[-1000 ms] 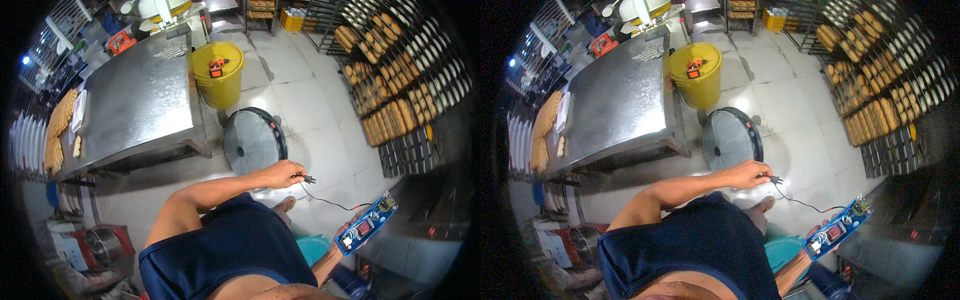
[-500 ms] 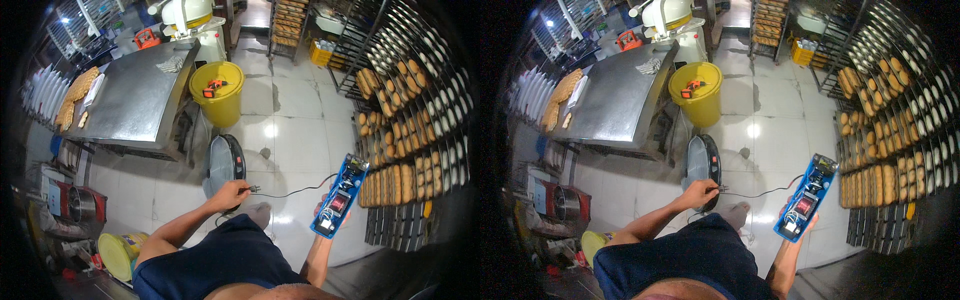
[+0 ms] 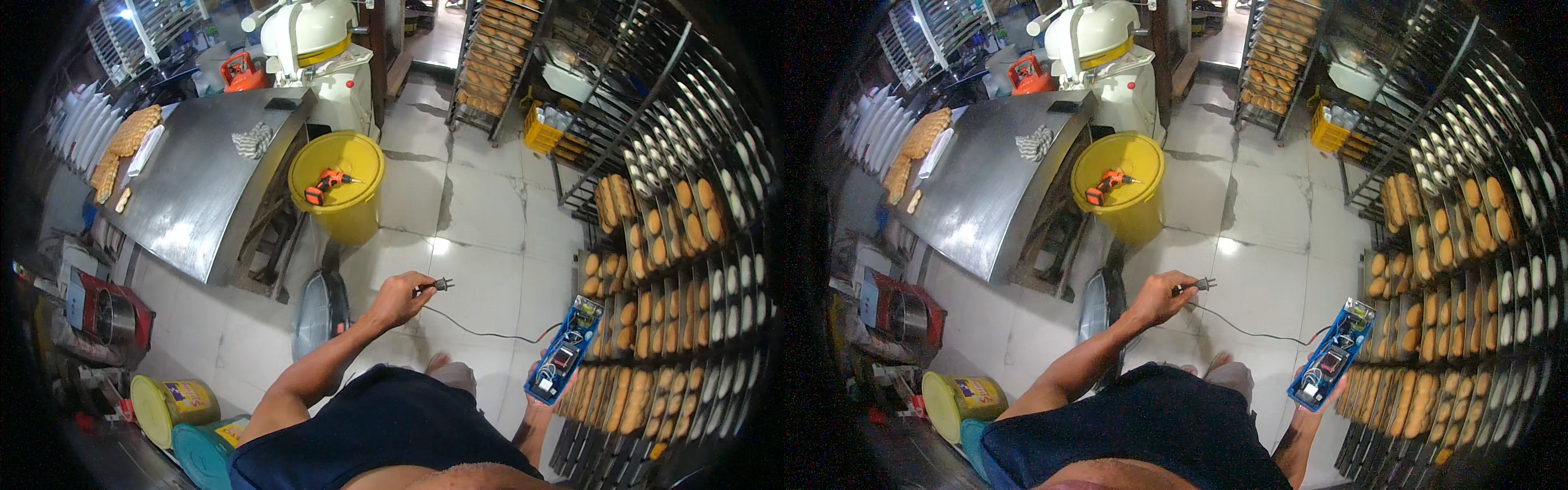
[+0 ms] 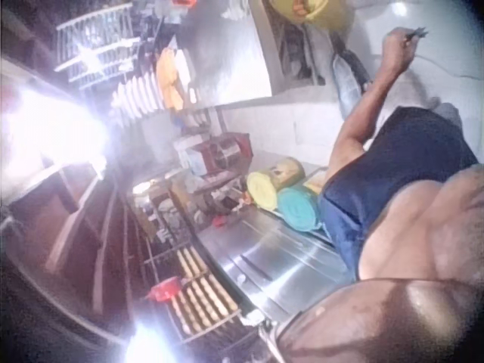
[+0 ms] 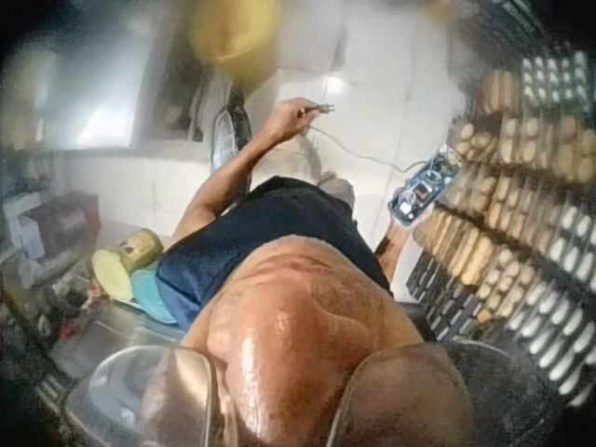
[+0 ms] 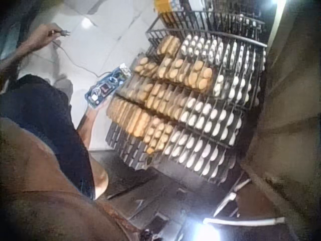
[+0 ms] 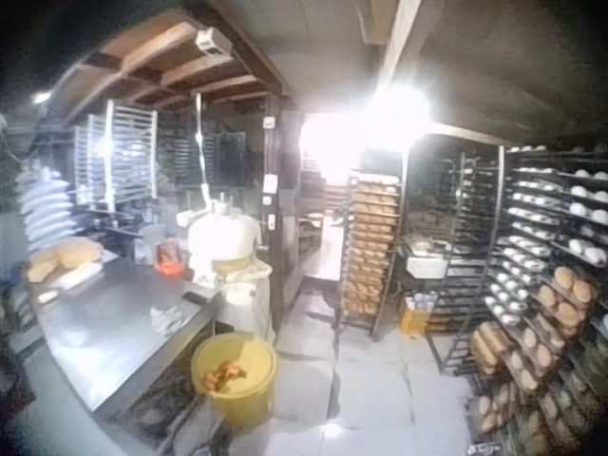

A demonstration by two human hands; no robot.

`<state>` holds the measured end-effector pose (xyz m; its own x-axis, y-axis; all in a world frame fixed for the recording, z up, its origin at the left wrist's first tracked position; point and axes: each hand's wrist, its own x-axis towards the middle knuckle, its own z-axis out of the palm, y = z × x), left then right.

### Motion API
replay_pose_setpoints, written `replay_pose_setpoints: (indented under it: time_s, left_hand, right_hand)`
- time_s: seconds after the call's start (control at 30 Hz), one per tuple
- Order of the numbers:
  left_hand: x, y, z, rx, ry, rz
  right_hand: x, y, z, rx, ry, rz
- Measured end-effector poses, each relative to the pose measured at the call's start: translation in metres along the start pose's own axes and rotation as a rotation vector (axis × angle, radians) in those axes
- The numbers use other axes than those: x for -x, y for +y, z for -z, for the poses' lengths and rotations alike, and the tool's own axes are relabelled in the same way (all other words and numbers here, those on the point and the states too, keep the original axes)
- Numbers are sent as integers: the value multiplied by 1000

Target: The person opens a blue handheld electronic device, removes and replaces a battery, and plugs the device into a wall outlet to test it. They then unplug it, close the casing, and place the device on a metal table.

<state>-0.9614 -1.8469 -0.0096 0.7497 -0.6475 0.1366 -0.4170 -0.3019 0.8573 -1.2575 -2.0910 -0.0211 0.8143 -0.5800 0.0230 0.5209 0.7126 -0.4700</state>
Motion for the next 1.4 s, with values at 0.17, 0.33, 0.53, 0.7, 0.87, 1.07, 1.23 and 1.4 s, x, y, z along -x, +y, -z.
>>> replay_pose_setpoints:
  time_s: [0.17, 0.33, 0.53, 0.7, 0.87, 1.07, 1.23, 1.4]
  left_hand:
    - [-113, -14, -29, -81, 125, 24]
    - [-216, -4, -12, -157, 307, 83]
    - [-293, -15, 41, -270, 629, 278]
    - [-380, -58, 105, -393, 829, 250]
    - [-530, -96, 193, -442, 847, 122]
    - [-744, -114, 311, -647, 785, -78]
    - [-910, -158, 419, -891, 763, 42]
    - [-1044, -220, 481, -1073, 808, 288]
  right_hand:
    - [-141, -11, 87, -13, 79, -66]
    - [-313, -6, 46, -83, 11, -265]
    - [-498, 39, 12, -209, -206, -493]
    - [-631, 103, -31, -290, -206, -650]
    - [-742, 151, -68, -161, -323, -730]
    - [-889, 208, -88, -45, -286, -797]
    - [-1011, 279, -100, 19, -266, -828]
    - [-1111, 330, -136, 42, -340, -892]
